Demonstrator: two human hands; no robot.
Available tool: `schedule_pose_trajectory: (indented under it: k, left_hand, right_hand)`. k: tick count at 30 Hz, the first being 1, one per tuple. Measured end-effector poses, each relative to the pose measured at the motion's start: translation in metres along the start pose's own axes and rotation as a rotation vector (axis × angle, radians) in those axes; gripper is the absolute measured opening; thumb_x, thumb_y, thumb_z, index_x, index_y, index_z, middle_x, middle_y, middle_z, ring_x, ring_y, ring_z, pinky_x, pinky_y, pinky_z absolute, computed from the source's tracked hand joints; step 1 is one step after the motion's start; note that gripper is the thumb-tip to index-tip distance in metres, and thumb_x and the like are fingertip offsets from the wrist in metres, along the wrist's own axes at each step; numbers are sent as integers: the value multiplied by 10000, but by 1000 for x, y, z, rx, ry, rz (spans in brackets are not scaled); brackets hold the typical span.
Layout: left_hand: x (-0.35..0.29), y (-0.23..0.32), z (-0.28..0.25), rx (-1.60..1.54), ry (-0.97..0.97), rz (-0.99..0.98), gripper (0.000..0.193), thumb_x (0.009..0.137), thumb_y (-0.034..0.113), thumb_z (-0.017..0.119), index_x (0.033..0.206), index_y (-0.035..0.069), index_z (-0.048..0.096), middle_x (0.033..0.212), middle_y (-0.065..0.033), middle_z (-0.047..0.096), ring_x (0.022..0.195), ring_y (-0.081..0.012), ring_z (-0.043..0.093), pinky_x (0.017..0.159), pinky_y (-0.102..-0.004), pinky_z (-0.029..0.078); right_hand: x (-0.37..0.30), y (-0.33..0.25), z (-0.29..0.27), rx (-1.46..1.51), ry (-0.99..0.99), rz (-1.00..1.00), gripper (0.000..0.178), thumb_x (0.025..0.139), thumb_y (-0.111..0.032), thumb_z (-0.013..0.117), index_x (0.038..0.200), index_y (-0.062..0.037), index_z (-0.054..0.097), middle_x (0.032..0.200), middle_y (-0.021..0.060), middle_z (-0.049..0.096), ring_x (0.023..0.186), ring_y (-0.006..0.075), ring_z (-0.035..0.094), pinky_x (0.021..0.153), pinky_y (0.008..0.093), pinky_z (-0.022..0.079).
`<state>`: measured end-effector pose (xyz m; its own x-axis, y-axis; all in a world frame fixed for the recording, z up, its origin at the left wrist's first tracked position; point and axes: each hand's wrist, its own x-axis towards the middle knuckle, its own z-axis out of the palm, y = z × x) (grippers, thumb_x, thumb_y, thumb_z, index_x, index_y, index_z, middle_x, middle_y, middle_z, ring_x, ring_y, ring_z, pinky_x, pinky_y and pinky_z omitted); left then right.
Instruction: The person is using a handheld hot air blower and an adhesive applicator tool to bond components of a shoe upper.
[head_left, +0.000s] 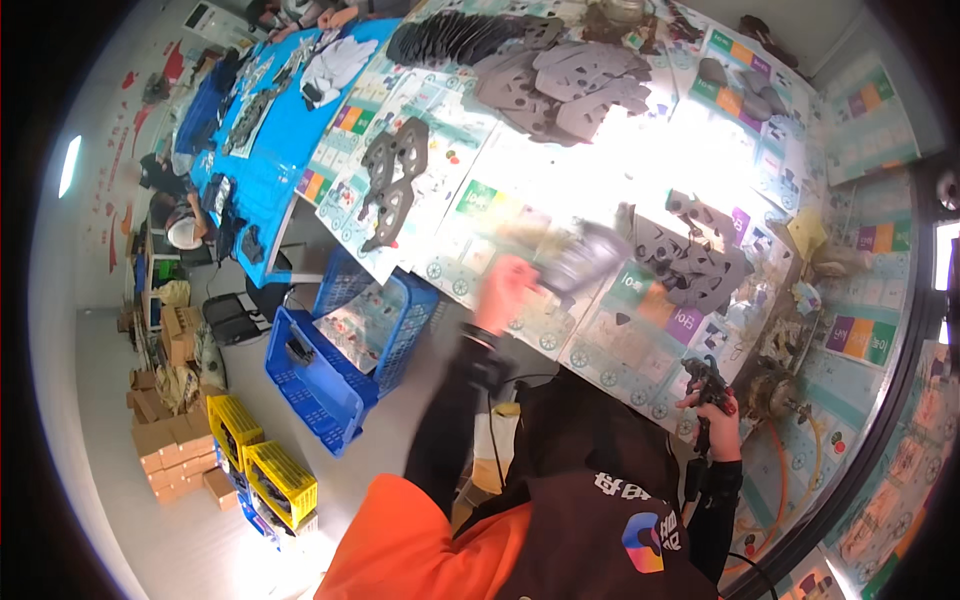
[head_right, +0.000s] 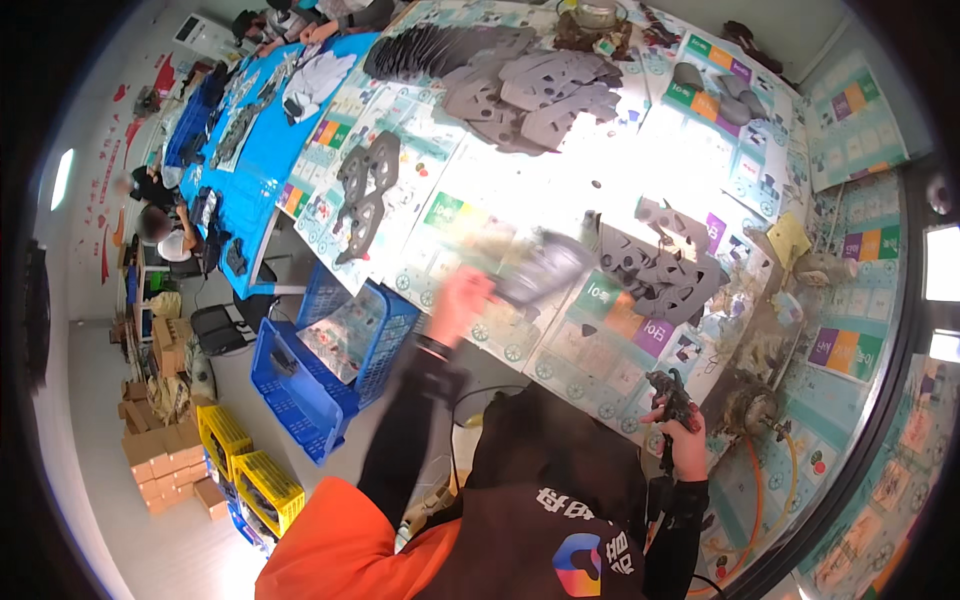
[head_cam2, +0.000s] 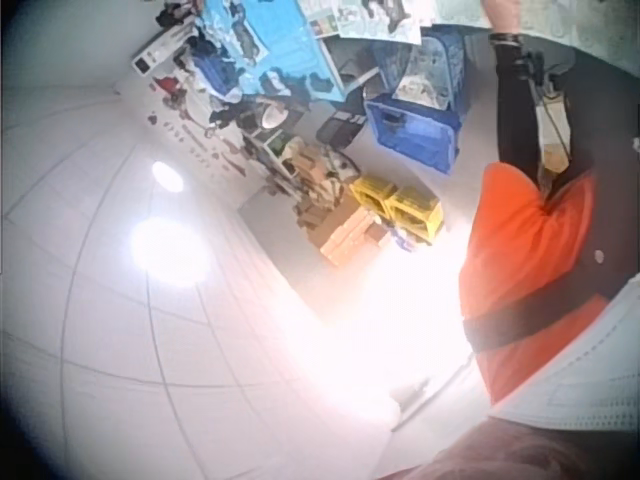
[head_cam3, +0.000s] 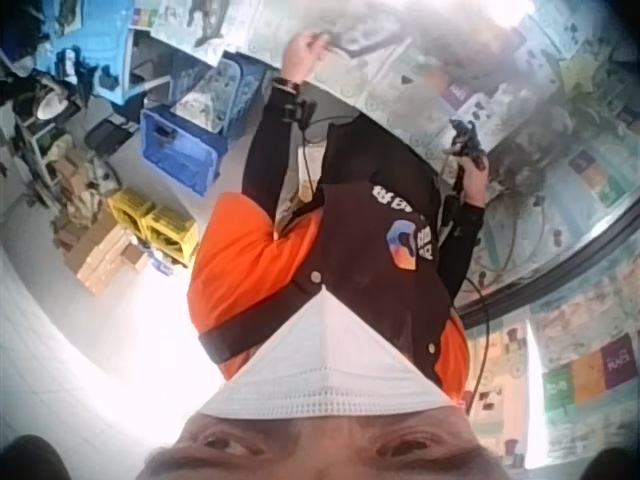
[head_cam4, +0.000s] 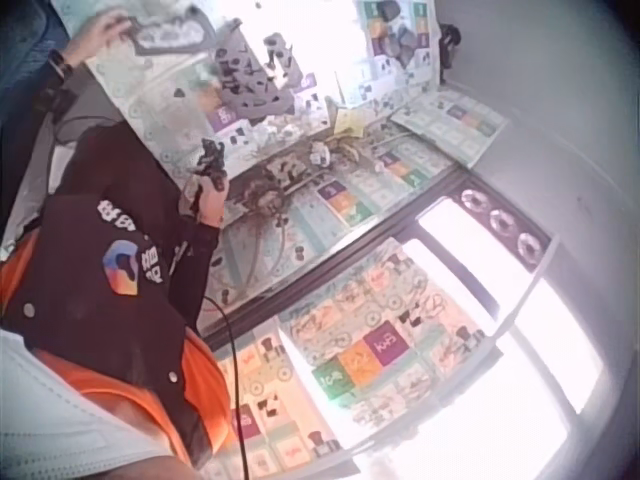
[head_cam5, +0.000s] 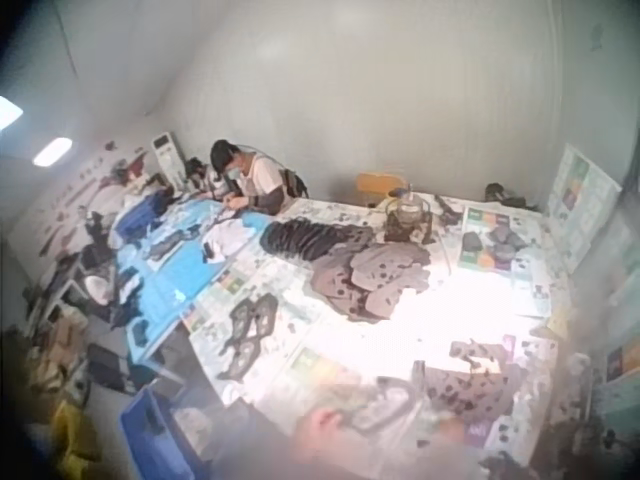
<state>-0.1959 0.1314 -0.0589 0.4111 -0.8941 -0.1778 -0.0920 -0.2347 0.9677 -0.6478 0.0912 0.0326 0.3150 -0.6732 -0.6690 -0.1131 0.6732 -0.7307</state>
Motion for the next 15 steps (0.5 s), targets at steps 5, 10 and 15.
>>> schedule_pose_trajectory:
  k: [5,10,15]
  left_hand:
    - [120,13,-166,780,453,-188,428,940,387,668,1103,-5,617,975,-153,741,744,-254,668,686,-367,532]
    - [110,-27,0,614,44,-56,660,818,437,788,1209,-47,568,909,-129,729,900,-299,700,836,-404,538]
    - [61,-38,206,576,-207,-41,683,838,495,782,1164,-69,576,871,-143,699,810,-241,685,744,-357,541]
  right_hand:
    - [-1,1,-13,-34,58,-40,358,771,7,515,1116,-1,611,925,126,735,777,140,679,455,225,456]
    - [11,23,-15,59,88,-148,360,778,47,570,1133,50,626,1055,93,683,907,199,685,886,351,523]
    - [-7,22,-21,81,123,-34,331,814,25,542,1137,2,613,901,104,715,651,103,605,476,229,448]
